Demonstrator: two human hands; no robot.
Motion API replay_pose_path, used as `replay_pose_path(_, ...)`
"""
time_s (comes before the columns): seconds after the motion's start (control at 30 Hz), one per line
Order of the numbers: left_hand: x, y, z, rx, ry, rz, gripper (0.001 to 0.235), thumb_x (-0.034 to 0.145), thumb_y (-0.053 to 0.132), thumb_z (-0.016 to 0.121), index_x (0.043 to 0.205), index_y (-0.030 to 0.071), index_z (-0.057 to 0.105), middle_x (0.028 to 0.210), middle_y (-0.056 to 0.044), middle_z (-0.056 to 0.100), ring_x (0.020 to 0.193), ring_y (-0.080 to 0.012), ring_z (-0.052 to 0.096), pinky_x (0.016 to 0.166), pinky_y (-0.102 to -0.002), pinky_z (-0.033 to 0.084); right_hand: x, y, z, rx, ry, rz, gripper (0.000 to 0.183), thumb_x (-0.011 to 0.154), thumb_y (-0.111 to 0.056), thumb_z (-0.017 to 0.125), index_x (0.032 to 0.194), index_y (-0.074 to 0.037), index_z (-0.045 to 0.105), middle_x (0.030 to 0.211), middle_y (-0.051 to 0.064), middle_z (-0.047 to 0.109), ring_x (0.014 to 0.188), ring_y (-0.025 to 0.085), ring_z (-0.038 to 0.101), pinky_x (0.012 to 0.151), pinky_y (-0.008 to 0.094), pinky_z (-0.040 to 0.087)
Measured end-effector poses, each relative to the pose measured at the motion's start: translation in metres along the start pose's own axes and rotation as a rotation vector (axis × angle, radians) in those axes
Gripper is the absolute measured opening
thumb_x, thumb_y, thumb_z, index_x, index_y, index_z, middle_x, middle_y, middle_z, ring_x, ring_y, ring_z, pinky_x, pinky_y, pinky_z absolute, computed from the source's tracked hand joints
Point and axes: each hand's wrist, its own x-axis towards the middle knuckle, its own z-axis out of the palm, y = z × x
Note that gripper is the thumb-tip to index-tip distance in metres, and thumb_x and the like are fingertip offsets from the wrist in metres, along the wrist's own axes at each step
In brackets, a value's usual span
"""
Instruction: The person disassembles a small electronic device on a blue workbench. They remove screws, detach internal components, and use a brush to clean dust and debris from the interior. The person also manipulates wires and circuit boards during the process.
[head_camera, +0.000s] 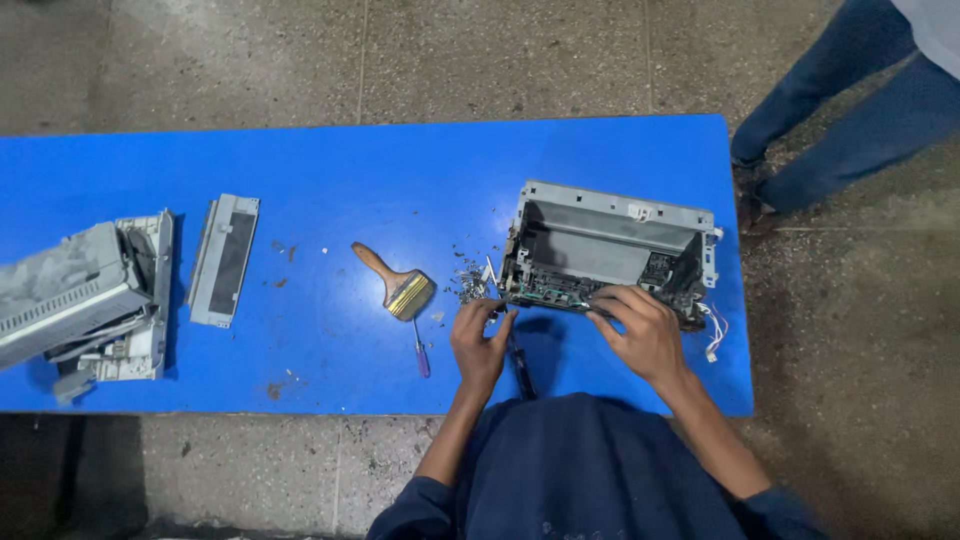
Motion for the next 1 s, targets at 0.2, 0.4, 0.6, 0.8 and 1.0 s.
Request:
replay_pose_path(0.2,-0.001,-0.004,-0.003,-0.101,-0.046,-0.149,0.021,0.081,0.009,0.085,0.099,0.001,0.076,0.089,-0.009,0.072,0.076,-0.0207,0.068,0.067,-0.033,0.053,0.002,-0.007,0.008,-0.009,-0.025,0.005,0.015,0.081,-0.014,0.081,0.091,-0.004,0.075,0.099,0.007,0.074,0.093,0.028,0.072,0.079,0.039,0.057)
replay_pose_path(0.4,0.002,0.006,0.009,-0.157,-0.113,-0.103,0.020,0.081,0.012,0.084,0.098,0.004,0.076,0.091,-0.007,0.073,0.074,-0.0176,0.068,0.067,-0.031,0.053,-0.011,0.010,-0.020,-0.060,0.102,0.167,0.020,0.083,-0.010,0.082,0.100,-0.002,0.076,0.102,0.010,0.073,0.090,0.028,0.073,0.076,0.037,0.058)
replay_pose_path(0.6,-0.001,0.012,0.025,-0.182,-0.397,-0.150,0.023,0.081,0.016,0.086,0.098,0.003,0.079,0.069,-0.007,0.061,0.056,-0.0172,0.052,0.053,-0.033,0.039,-0.045,0.036,-0.052,-0.044,0.235,0.358,0.021,0.086,-0.004,0.081,0.105,0.000,0.075,0.102,0.013,0.073,0.080,0.023,0.071,0.070,0.034,0.056)
replay_pose_path(0.8,-0.008,0.022,0.052,-0.241,-0.486,-0.138,0.020,0.082,0.018,0.085,0.096,0.005,0.079,0.066,-0.004,0.059,0.056,-0.0141,0.049,0.051,-0.030,0.038,-0.082,0.055,-0.079,-0.071,0.360,0.456,0.019,0.090,-0.002,0.078,0.109,0.001,0.075,0.098,0.013,0.072,0.080,0.022,0.069,0.071,0.032,0.054)
replay_pose_path(1.0,-0.036,0.036,0.080,-0.374,-0.733,-0.182,0.023,0.082,0.021,0.084,0.100,0.006,0.081,0.069,-0.002,0.061,0.058,-0.0096,0.048,0.052,-0.029,0.038,-0.117,0.065,-0.056,-0.023,0.332,0.532,0.019,0.088,-0.007,0.079,0.105,0.001,0.074,0.100,0.013,0.074,0.084,0.021,0.072,0.070,0.030,0.056)
